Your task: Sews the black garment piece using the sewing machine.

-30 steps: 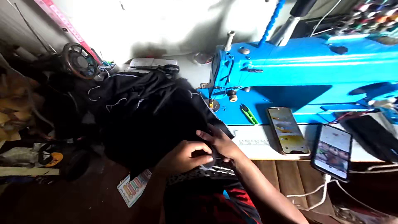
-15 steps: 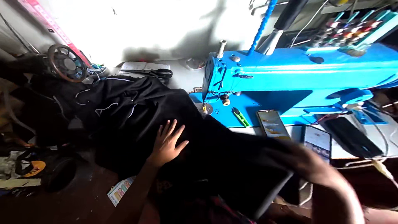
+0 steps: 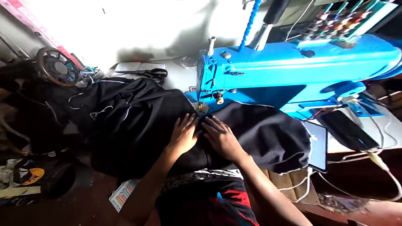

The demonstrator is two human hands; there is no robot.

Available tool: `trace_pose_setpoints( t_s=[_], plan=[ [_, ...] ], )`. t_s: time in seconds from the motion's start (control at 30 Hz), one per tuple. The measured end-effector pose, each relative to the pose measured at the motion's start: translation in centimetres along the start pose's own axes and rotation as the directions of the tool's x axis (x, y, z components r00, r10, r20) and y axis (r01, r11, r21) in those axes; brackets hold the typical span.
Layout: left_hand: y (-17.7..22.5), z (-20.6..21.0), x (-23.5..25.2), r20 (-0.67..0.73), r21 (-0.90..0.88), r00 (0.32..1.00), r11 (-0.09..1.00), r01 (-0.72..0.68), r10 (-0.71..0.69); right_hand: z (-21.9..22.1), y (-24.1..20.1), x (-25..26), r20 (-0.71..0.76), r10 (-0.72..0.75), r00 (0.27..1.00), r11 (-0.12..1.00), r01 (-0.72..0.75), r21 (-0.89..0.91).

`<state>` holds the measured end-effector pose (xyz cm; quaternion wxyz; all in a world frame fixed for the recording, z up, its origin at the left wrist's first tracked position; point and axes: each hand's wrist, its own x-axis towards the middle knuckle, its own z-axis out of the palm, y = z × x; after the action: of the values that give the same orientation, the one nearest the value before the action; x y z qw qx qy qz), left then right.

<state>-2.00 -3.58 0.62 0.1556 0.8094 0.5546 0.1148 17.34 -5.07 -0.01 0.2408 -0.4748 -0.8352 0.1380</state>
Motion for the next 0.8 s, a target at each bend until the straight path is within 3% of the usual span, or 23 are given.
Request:
trace_pose_setpoints(
  t_s=[0.17,0.3,0.43,0.5,0.7,0.73,0.8],
  plan=[
    [-1.6,0.7,-1.3,-0.025,0.080,0.999,0.996,-0.035,0.037,-0.5,0.9,1.7,-0.035,-0.016,0.999,0.996,0.013,-0.085],
    [-1.4,0.9,-1.2,0.002,0.120,1.000,0.992,-0.027,0.027,-2.8,1.9,4.9,0.113,0.063,0.992,0.994,-0.052,-0.098],
    [-1.1,0.4,-1.0,0.076,0.132,0.997,0.991,-0.012,0.002,-4.2,2.0,6.9,0.430,0.052,0.901,0.990,-0.105,0.099],
    [-1.1,0.3,-1.0,0.086,0.133,0.996,0.991,-0.021,0.010,-4.1,1.9,7.5,0.468,-0.001,0.884,0.976,-0.100,0.192],
    [-1.1,0.5,-1.0,0.105,0.139,0.995,0.990,-0.016,0.002,-4.2,2.0,8.4,0.583,-0.024,0.812,0.832,-0.307,0.462],
    [-1.1,0.3,-1.0,0.117,0.136,0.993,0.991,-0.016,0.000,-4.2,2.5,8.5,0.586,-0.037,0.809,0.849,-0.283,0.445],
    [-1.1,0.3,-0.9,0.121,0.125,0.993,0.992,-0.021,0.006,-5.1,3.3,8.6,0.488,0.009,0.873,0.950,-0.160,0.269]
  ],
)
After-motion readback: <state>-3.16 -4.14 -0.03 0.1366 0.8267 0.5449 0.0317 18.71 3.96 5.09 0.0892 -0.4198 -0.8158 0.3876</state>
